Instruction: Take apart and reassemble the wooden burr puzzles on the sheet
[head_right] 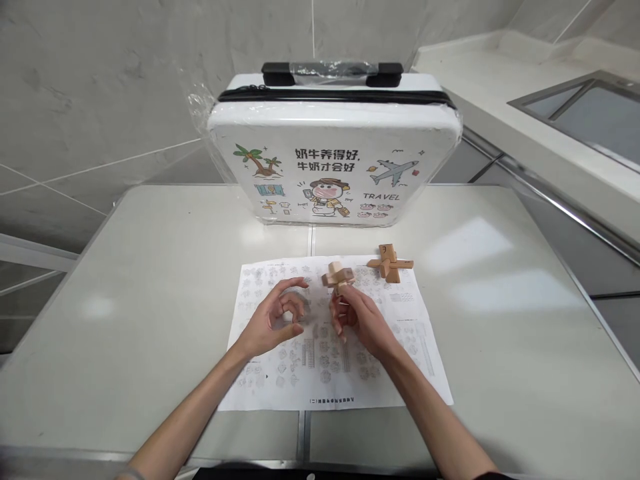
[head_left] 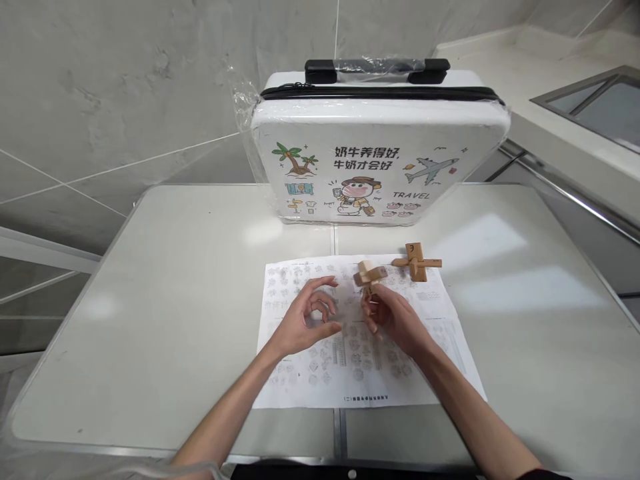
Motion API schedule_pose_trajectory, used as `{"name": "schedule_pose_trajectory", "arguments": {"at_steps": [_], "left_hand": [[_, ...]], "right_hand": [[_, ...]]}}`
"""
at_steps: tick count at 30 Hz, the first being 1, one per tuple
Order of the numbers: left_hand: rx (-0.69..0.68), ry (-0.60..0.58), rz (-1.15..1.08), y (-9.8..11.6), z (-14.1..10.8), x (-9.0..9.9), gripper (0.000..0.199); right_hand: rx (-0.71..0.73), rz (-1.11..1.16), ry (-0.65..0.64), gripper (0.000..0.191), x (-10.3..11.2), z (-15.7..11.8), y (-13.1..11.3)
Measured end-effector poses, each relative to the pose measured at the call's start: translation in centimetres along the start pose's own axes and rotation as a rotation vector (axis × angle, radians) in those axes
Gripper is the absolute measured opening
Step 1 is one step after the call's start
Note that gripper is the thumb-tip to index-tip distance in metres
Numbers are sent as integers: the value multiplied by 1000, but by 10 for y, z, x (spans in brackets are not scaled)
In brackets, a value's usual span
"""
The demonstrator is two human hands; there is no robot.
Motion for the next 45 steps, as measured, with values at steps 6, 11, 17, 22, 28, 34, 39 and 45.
{"name": "schedule_pose_trajectory", "arguments": {"at_steps": [6,11,17,22,28,34,39,45], "left_hand": [[-14,4,39,3,1,0,53],[-23,-3,41,6,2,-1,47],[-12,-6,51,6,2,-1,45],[-24,-18,58,8,2,-3,42],[-1,-8,101,9,3,-2,37],[106,-16,134,1,3,-2,28],[187,28,117,-9,1,2,31],[201,49,116,-9,2,4,32]], "right_hand": [[-20,230,157,41,30,4,0],[-10,308,149,40,36,5,2],[-17,316,109,38,39,9,4],[-23,383,82,35,41,11,1],[-65,278,118,42,33,7,5],[-64,-64,-18,37,1,2,3],[-8,-273,-104,38,-16,2,-3],[14,-376,-135,38,-19,3,-3]]}}
Point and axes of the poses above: each hand's wrist, its own z-axis towards the middle knuckle, its own x-axis out of the back of the hand, y = z × x, the point moved 10 cm from there along z, towards the middle knuckle, and after that the axes turned 5 degrees about -y, right-handed, at the moved point
